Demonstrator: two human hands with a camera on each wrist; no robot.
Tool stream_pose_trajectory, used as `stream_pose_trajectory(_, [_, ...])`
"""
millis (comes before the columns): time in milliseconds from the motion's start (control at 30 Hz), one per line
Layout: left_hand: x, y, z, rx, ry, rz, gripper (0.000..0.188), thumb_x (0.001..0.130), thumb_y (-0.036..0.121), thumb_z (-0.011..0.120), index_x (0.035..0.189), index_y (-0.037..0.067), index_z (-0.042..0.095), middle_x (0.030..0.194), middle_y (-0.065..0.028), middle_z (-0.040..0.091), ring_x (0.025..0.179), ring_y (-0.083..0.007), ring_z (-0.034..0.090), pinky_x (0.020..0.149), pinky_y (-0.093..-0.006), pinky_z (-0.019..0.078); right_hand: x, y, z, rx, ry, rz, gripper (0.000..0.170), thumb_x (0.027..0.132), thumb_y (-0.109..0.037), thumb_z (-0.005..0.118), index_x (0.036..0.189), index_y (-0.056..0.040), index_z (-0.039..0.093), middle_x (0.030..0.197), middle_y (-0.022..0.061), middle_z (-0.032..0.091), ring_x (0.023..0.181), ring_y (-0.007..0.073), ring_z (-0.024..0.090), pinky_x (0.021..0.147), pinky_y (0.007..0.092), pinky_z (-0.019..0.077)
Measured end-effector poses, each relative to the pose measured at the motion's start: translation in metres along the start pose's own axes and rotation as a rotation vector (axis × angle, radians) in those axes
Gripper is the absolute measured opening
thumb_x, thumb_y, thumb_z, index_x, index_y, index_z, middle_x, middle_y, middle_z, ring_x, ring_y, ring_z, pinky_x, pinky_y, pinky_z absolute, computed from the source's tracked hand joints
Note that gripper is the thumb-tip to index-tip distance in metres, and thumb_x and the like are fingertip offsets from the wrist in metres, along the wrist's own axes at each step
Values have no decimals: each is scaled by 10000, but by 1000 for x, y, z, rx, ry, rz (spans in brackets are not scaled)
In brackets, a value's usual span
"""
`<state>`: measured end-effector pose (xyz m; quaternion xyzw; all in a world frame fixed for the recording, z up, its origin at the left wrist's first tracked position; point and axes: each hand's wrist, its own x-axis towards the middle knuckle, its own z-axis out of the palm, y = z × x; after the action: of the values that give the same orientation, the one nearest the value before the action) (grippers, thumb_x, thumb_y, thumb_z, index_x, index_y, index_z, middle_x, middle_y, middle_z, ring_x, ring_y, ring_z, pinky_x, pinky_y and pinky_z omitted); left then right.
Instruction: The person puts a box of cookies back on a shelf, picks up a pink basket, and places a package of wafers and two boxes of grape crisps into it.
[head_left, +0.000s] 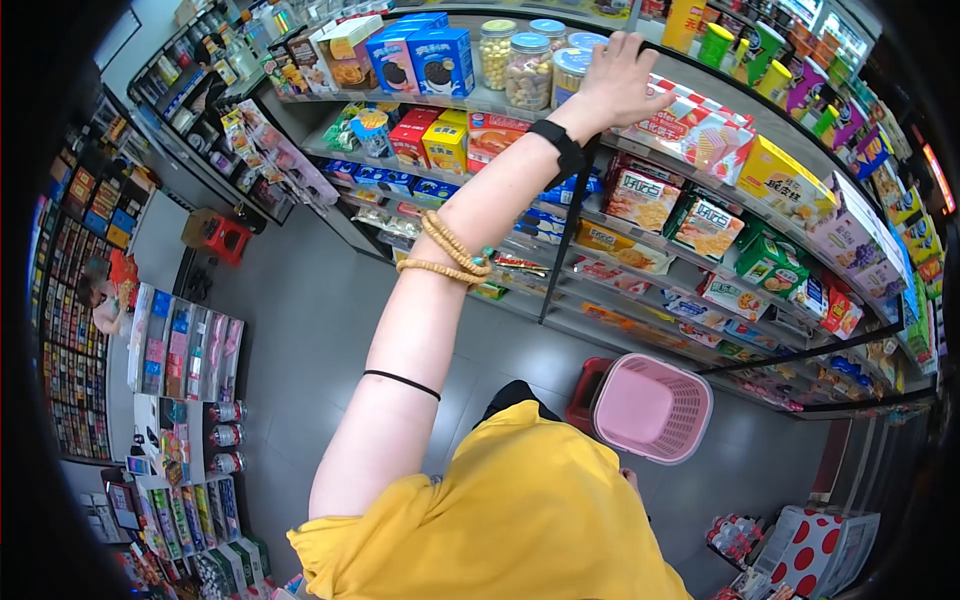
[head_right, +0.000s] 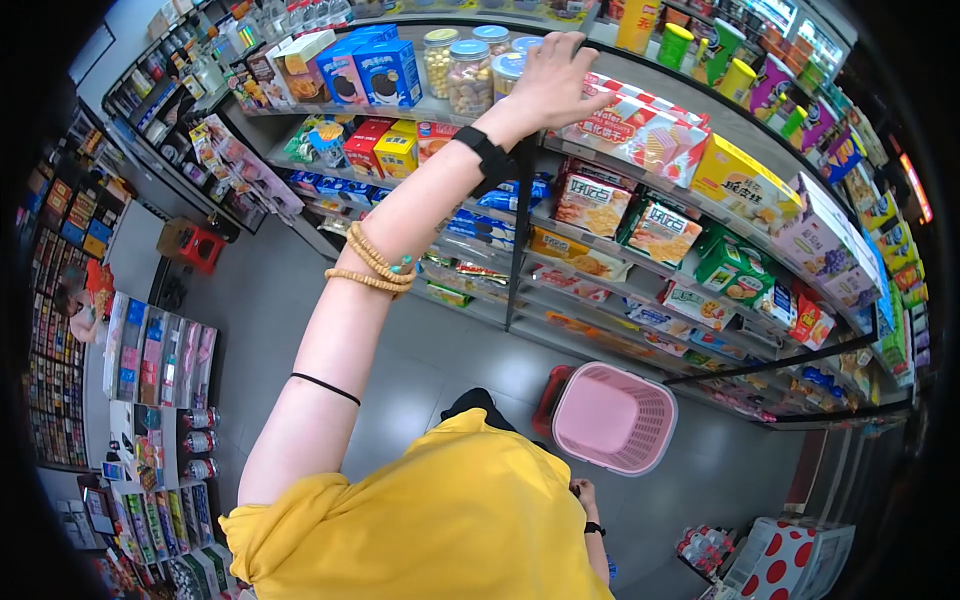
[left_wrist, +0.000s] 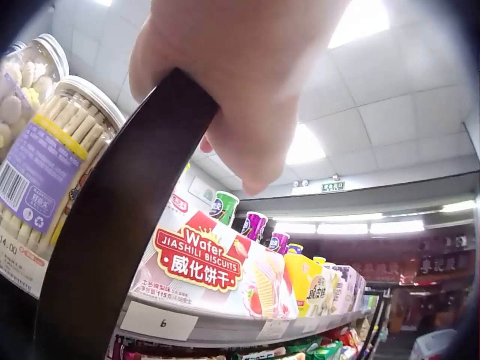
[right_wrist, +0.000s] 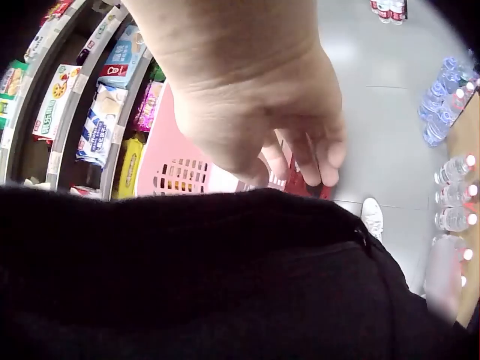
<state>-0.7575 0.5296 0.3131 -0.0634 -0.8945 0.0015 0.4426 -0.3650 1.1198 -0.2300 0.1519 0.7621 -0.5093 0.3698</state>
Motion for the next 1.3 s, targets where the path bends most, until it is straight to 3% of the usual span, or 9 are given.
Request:
stream_pose_trajectory(100, [-2,-2,14,-9,40,44,728,896,647,548,1415,143,470,1474,-190,357,1417,-385,271,1087,-635,240,-9,2,0,-24,31,-52,54,857,-57,629,876,-6,628,783,49,661,665,137,591,611,269,486])
stream_pose_trajectory(200, [-4,0,19,-7,-11,3,751,894,673,520,1429,148,460,1527,-170,319,1457,-390,216,1120,-631,209,2,13,-2,125,74,80,64,862,-69,628,872,-6,622,766,55,657,637,142,587,590,277,484])
stream_pose_trajectory(400, [-5,4,18,5,-182,-29,811,865,722,491,1444,154,497,1592,-151,296,1494,-349,192,1188,-585,157,28,-34,-4,-74,-69,109,103,876,-124,646,845,-27,632,688,45,637,541,148,559,528,289,470])
stream_pose_trajectory(467, [-5,4,18,-18,-214,-40,821,860,727,494,1447,153,494,1594,-147,293,1493,-348,198,1190,-584,155,47,-73,8,-199,-64,13,157,888,-173,668,826,-30,647,680,40,641,532,152,563,528,300,471])
stream_pose_trajectory(567, [-5,5,17,-6,-207,-30,822,859,722,500,1437,138,499,1586,-143,298,1496,-335,192,1187,-599,174,68,-176,24,-451,-62,-594,234,964,-211,639,900,11,675,648,39,632,591,112,564,568,290,459])
stream_pose_trajectory(700, [-6,10,8,29,-224,-1,814,849,719,513,1418,137,520,1572,-136,329,1487,-321,220,1181,-584,194,-65,-445,85,-451,-109,-1064,172,865,-2,633,1035,-12,653,946,124,621,804,235,629,701,329,508])
stream_pose_trajectory(833, [-6,14,2,143,-238,43,839,830,762,496,1425,170,513,1556,-108,355,1483,-306,219,1164,-553,203,-193,-593,119,-484,-176,-1402,263,857,-6,638,1119,-9,648,1017,130,598,886,236,624,790,336,509])
stream_pose_trajectory(1100, [-6,18,-2,223,-320,126,880,801,802,487,1438,195,500,1533,-87,389,1480,-291,223,1161,-525,187,-254,-670,177,-568,12,-1752,311,853,-108,632,1147,-11,663,944,119,515,926,284,484,813,385,424])
stream_pose_trajectory(1300, [-8,14,-2,146,-331,136,897,802,793,518,1406,130,536,1522,-109,397,1467,-314,248,1171,-549,213,-269,-674,179,-681,-17,-1713,236,835,-138,652,1029,-14,702,913,120,501,914,295,468,798,394,410])
